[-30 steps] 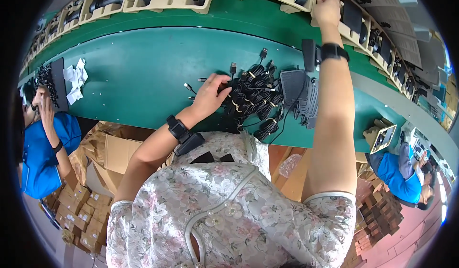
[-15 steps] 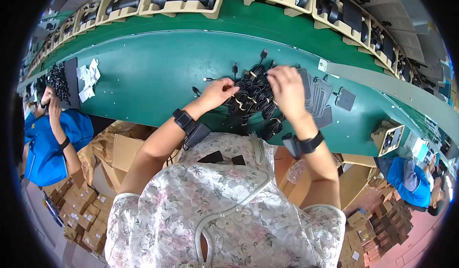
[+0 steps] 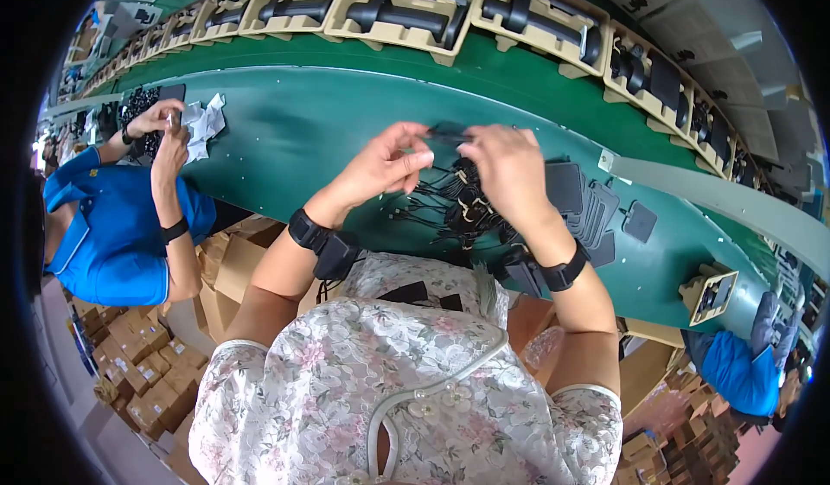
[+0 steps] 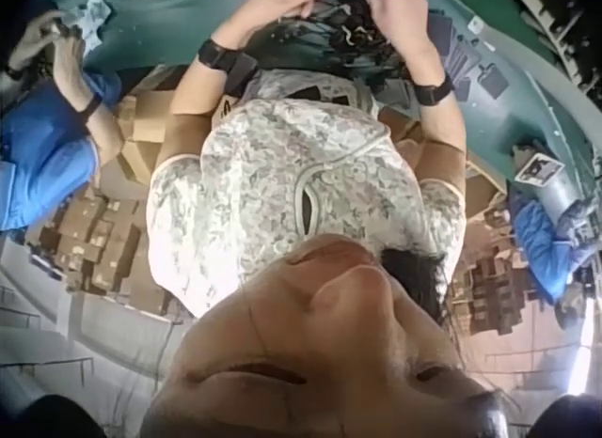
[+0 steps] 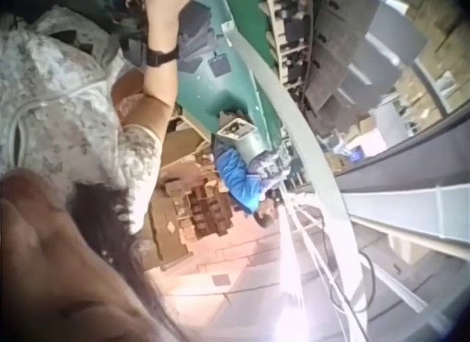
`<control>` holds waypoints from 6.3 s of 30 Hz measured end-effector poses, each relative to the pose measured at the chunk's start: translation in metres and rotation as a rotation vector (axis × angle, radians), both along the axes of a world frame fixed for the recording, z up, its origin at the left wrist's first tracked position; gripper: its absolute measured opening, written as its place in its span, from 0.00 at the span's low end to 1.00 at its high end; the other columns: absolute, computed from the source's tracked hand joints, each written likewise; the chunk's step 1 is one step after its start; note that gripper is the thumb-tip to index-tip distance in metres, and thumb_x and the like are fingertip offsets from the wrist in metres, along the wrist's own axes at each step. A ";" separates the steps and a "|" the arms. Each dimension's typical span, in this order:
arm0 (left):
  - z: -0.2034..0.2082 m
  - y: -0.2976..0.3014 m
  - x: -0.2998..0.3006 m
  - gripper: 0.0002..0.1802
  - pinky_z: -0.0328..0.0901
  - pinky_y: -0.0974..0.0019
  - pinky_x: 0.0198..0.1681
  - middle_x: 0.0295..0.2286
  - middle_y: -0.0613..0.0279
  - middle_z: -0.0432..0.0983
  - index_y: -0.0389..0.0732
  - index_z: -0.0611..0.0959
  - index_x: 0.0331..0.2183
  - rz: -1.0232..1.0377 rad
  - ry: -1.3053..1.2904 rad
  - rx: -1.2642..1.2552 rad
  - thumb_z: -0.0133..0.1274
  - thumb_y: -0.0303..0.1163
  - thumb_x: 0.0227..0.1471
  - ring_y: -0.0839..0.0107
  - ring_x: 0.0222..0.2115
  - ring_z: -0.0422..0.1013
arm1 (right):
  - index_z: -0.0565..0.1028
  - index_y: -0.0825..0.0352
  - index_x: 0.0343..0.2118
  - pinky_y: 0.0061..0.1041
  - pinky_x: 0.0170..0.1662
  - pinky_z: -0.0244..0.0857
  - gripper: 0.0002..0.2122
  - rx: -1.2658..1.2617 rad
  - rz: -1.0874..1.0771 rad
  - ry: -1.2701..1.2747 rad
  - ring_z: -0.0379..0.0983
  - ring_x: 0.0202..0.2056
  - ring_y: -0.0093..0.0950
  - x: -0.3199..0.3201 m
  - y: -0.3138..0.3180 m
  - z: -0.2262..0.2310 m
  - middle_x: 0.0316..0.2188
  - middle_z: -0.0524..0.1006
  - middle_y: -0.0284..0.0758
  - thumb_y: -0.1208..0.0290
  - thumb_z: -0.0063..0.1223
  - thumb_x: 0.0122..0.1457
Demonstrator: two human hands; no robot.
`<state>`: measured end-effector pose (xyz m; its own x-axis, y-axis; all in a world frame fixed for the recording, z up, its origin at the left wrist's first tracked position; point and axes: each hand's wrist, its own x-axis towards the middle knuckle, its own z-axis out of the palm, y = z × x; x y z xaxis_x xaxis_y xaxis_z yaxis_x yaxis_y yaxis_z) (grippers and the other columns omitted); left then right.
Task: The person picks up a cable and a square pad from the table, fits them together, and places the assembly into a cardboard tray. They also retrieve more square pads from a box to continue assembling them with cables before placing them into the trays.
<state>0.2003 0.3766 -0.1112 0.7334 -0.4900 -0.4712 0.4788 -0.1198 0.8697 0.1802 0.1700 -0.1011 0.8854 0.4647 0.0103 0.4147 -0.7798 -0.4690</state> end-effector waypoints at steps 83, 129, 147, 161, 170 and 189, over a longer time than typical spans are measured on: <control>-0.126 0.036 -0.020 0.09 0.62 0.58 0.36 0.32 0.50 0.66 0.37 0.72 0.34 0.172 -1.091 0.897 0.46 0.20 0.45 0.53 0.34 0.66 | 0.74 0.63 0.29 0.34 0.31 0.64 0.04 0.053 -0.684 -0.491 0.70 0.30 0.38 0.087 -0.070 -0.048 0.27 0.72 0.37 0.73 0.51 0.48; -0.069 -0.044 -0.038 0.12 0.65 0.69 0.31 0.34 0.55 0.65 0.36 0.72 0.32 0.034 -0.781 0.484 0.42 0.12 0.45 0.67 0.25 0.69 | 0.70 0.67 0.41 0.20 0.49 0.56 0.10 1.367 -0.605 0.238 0.66 0.41 0.21 0.106 -0.302 -0.022 0.38 0.71 0.31 0.73 0.46 0.57; -0.065 -0.058 -0.035 0.11 0.63 0.61 0.38 0.35 0.52 0.67 0.38 0.73 0.33 0.056 -0.839 0.666 0.45 0.17 0.44 0.53 0.35 0.66 | 0.73 0.58 0.42 0.29 0.47 0.58 0.11 0.147 -0.368 -0.295 0.66 0.41 0.33 0.195 -0.242 -0.087 0.37 0.72 0.36 0.73 0.45 0.56; -0.071 -0.124 -0.024 0.25 0.58 0.60 0.44 0.38 0.54 0.66 0.39 0.74 0.38 -0.245 -1.059 0.728 0.59 0.40 0.36 0.58 0.41 0.62 | 0.70 0.68 0.34 0.19 0.31 0.60 0.09 0.918 -1.441 -0.440 0.64 0.27 0.21 -0.005 -0.294 -0.052 0.27 0.68 0.29 0.68 0.45 0.57; -0.083 -0.138 -0.002 0.23 0.60 0.59 0.41 0.33 0.56 0.69 0.39 0.76 0.33 -0.509 -0.989 0.611 0.61 0.41 0.34 0.58 0.40 0.64 | 0.70 0.67 0.30 0.15 0.26 0.56 0.08 0.931 -1.410 -0.012 0.60 0.23 0.15 -0.157 -0.137 -0.058 0.22 0.70 0.28 0.68 0.45 0.59; -0.082 -0.122 -0.009 0.15 0.64 0.60 0.30 0.27 0.57 0.68 0.40 0.72 0.28 -0.488 -1.011 0.352 0.60 0.33 0.36 0.57 0.32 0.68 | 0.73 0.66 0.36 0.25 0.31 0.62 0.10 0.317 -0.829 0.376 0.68 0.29 0.27 -0.098 -0.119 -0.059 0.32 0.74 0.34 0.69 0.53 0.52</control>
